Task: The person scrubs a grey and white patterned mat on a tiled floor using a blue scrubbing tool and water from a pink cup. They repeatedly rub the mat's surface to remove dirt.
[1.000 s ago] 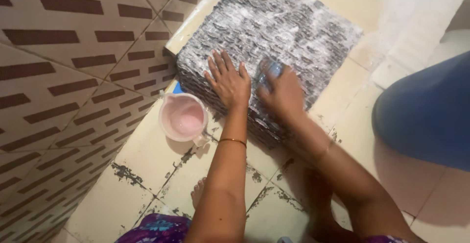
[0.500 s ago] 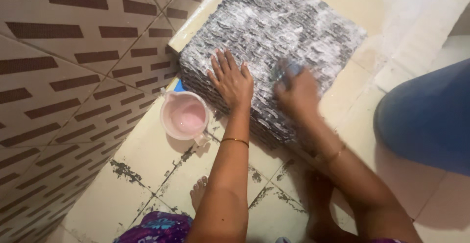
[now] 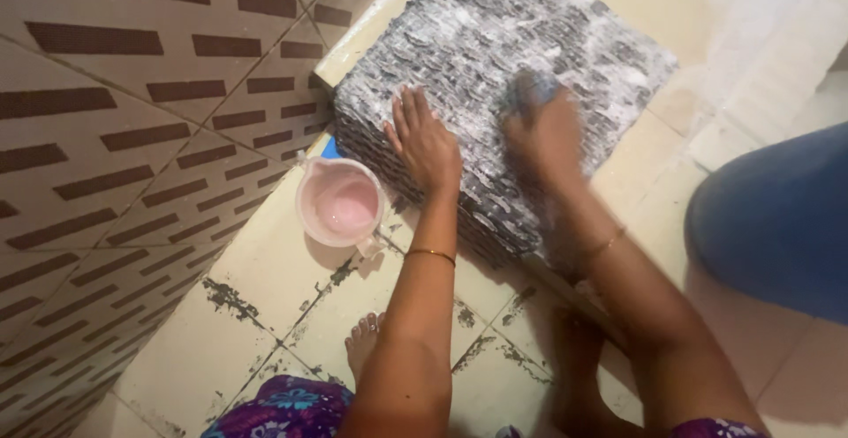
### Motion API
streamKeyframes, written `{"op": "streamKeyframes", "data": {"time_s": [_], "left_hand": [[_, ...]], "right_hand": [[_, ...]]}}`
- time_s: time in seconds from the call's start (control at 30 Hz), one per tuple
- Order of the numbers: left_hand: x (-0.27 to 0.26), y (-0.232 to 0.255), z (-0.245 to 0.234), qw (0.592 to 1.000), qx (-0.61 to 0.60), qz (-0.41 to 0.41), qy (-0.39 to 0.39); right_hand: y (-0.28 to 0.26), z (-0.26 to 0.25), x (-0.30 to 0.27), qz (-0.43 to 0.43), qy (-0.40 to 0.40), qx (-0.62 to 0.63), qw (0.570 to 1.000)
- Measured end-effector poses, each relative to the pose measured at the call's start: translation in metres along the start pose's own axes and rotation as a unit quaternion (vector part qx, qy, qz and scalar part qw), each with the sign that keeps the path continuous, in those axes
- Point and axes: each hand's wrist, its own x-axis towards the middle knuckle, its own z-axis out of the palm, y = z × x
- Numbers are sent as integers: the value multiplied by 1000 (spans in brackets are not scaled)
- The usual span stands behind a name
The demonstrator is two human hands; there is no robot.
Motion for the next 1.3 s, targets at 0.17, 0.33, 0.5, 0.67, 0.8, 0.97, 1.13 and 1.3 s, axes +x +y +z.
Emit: {"op": "streamKeyframes", "data": {"time_s": [0.17,0.33,0.5,0.67,0.8,0.97,1.13,1.3], "left_hand": [[-3,-5,0,994,-76,-59,56],[1,0,-11,998,-33,-49,30],[-1,-2,-9,998,-34,-42,32],[-3,-4,-11,995,-68,-31,60],[-4,-1,-16,997,-45,-51,18],[1,0,-16,998,-34,-57,-2],[-1,-2,-11,992,-12,-93,85],[-6,3,-21,989,-56,-107,79]], "right_hand": [[-43,-13,-18,2,-172,80,982],[22,-22,67,-22,94,9,995],[-33,10,46,-32,-88,-3,996],[-64,25,33,-53,-207,106,971],[0,25,102,-73,63,10,995],[-36,47,102,-72,49,1,996],[-109,74,50,-207,-130,20,970],[-57,92,131,-189,57,-73,977]]}}
